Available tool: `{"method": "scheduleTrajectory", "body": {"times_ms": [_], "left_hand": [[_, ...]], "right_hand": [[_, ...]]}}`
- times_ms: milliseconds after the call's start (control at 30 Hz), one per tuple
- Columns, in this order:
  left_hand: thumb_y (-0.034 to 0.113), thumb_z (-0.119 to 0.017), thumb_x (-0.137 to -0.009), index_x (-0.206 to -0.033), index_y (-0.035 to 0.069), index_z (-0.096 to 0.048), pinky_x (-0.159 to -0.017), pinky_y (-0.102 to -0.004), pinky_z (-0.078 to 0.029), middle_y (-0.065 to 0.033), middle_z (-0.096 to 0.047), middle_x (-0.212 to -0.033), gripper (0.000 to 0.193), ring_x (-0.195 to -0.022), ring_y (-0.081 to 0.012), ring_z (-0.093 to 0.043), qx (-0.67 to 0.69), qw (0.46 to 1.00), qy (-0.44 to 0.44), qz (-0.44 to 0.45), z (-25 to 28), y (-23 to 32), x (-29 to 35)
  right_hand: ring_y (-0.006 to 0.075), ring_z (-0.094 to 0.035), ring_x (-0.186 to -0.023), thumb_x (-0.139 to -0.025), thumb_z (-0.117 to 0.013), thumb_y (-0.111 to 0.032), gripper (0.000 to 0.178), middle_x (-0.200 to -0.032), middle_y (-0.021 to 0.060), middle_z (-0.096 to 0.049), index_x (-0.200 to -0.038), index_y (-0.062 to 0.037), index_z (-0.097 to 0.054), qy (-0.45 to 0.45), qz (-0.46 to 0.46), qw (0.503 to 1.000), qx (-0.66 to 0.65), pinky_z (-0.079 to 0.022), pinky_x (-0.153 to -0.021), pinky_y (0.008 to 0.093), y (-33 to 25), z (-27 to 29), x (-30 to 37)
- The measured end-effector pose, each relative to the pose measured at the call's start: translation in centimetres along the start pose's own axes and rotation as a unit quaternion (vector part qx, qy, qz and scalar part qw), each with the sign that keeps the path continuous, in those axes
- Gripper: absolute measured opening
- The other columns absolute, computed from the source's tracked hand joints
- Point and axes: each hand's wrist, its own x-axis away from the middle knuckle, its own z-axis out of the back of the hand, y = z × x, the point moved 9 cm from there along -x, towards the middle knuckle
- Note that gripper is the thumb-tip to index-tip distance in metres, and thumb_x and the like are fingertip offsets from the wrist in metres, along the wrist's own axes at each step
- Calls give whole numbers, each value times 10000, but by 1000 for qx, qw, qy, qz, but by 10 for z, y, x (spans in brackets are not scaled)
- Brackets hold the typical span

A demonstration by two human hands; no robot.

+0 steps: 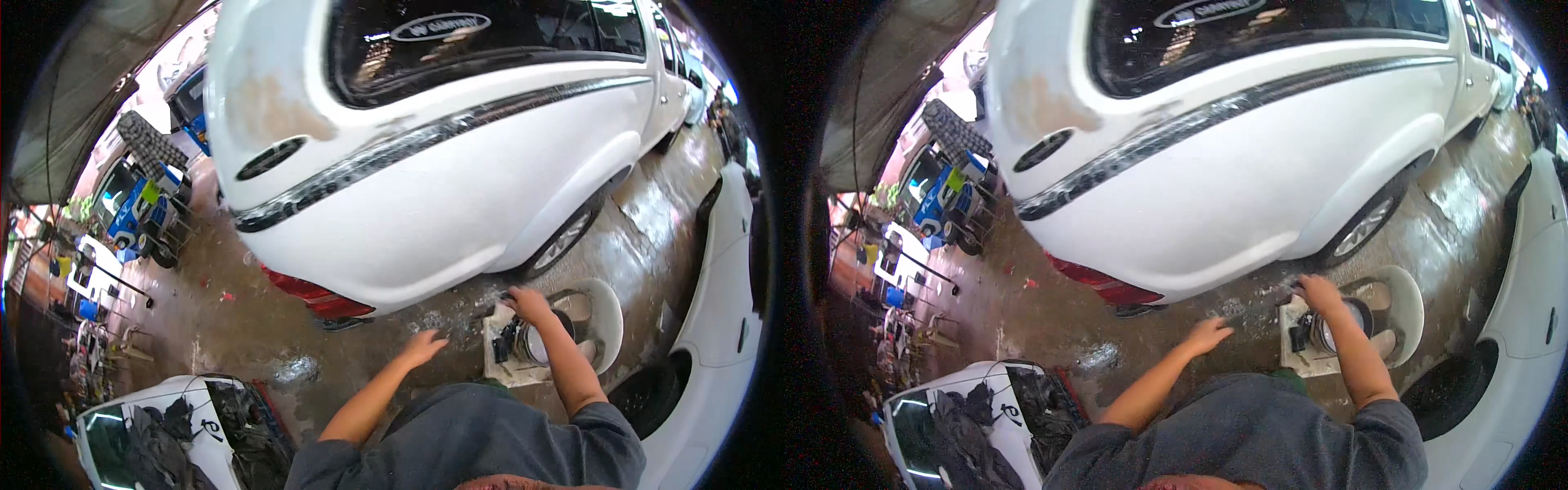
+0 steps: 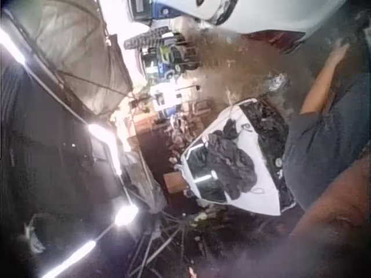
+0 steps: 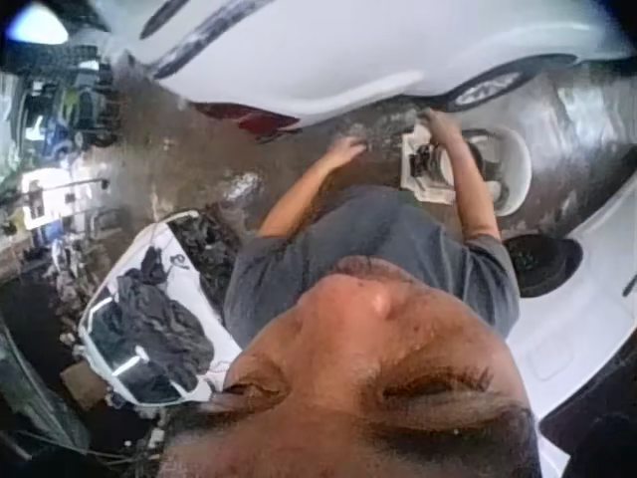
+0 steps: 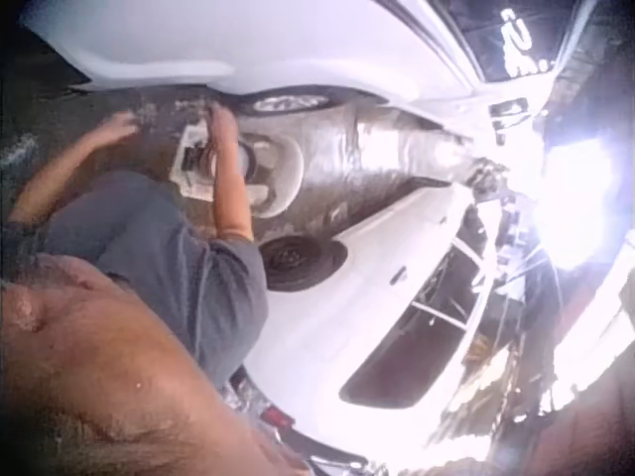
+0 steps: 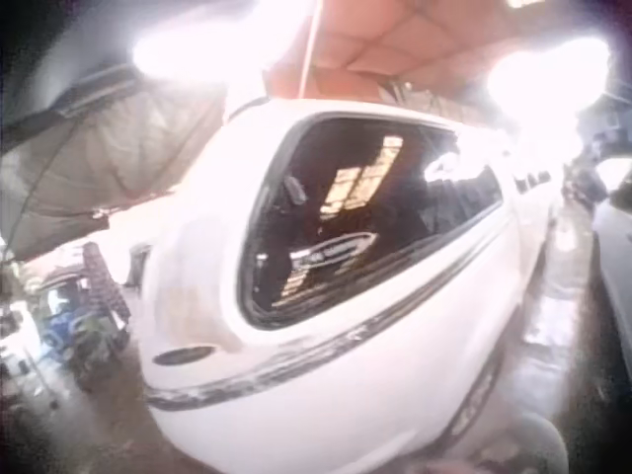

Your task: The person sands the white surface of a vehicle using a small black sanding block, frequently dipping the block into a bucket of water and wiping the area by hand.

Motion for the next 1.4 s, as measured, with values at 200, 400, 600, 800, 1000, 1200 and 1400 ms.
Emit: {"method": "scheduleTrajectory", "body": {"times_ms": [200, 400, 600, 800, 1000, 1200, 1400], "left_hand": [[211, -728, -956, -1145, 10, -706, -856, -443, -546, -175, -700, -1069, 277, -954, -332, -680, 26, 875, 483, 3, 199, -61, 149], [182, -709, -979, -1309, -18, -622, -1114, -513, -394, -215, -565, -1389, 395, -1315, -417, -503, -154, 636, 731, -195, 381, 147, 247], [309, -629, -1039, -1568, 21, -415, -1225, -517, -295, -232, -389, -1616, 640, -1482, -407, -388, -328, 557, 719, -255, 474, 247, 228], [451, -633, -1028, -1612, 35, -365, -1219, -523, -321, -277, -352, -1631, 766, -1492, -457, -374, -266, 600, 696, -292, 485, 237, 202], [453, -628, -1034, -1609, 32, -373, -1222, -504, -323, -269, -344, -1641, 757, -1507, -437, -364, -261, 609, 695, -280, 487, 226, 209], [388, -570, -1075, -1611, -3, -337, -1265, -494, -242, -244, -336, -1659, 704, -1552, -401, -305, -268, 614, 684, -288, 485, 238, 202], [441, -613, -1045, -1603, 14, -372, -1224, -496, -322, -279, -360, -1632, 742, -1500, -440, -380, -281, 597, 700, -272, 486, 229, 209]], "right_hand": [[393, -585, -1206, -870, -809, -224, 473, -1313, 163, -602, -1309, -124, -663, 173, 247, 943, 139, -486, -1011, 505, -207, 145, -2], [349, -562, -1289, -832, -832, -172, 551, -1430, 114, -570, -1348, -151, -640, 334, 495, 768, 231, -466, -1044, 509, -472, 230, -23], [299, -552, -1336, -838, -813, -159, 536, -1486, 90, -570, -1344, -174, -639, 402, 571, 661, 274, -457, -1041, 491, -537, 234, -69], [269, -597, -1239, -848, -724, -151, 456, -1434, 69, -590, -1293, -200, -636, 434, 594, 588, 335, -477, -997, 455, -544, 248, -78], [263, -567, -1296, -876, -713, -179, 443, -1488, 59, -566, -1311, -218, -639, 431, 588, 623, 284, -465, -1027, 460, -549, 238, -85], [275, -582, -1286, -844, -724, -114, 486, -1492, 63, -570, -1306, -237, -641, 379, 626, 596, 330, -471, -1042, 467, -534, 238, -83], [259, -571, -1314, -883, -694, -136, 449, -1505, 39, -560, -1311, -262, -643, 391, 620, 591, 337, -464, -1075, 479, -561, 242, -86]]}}
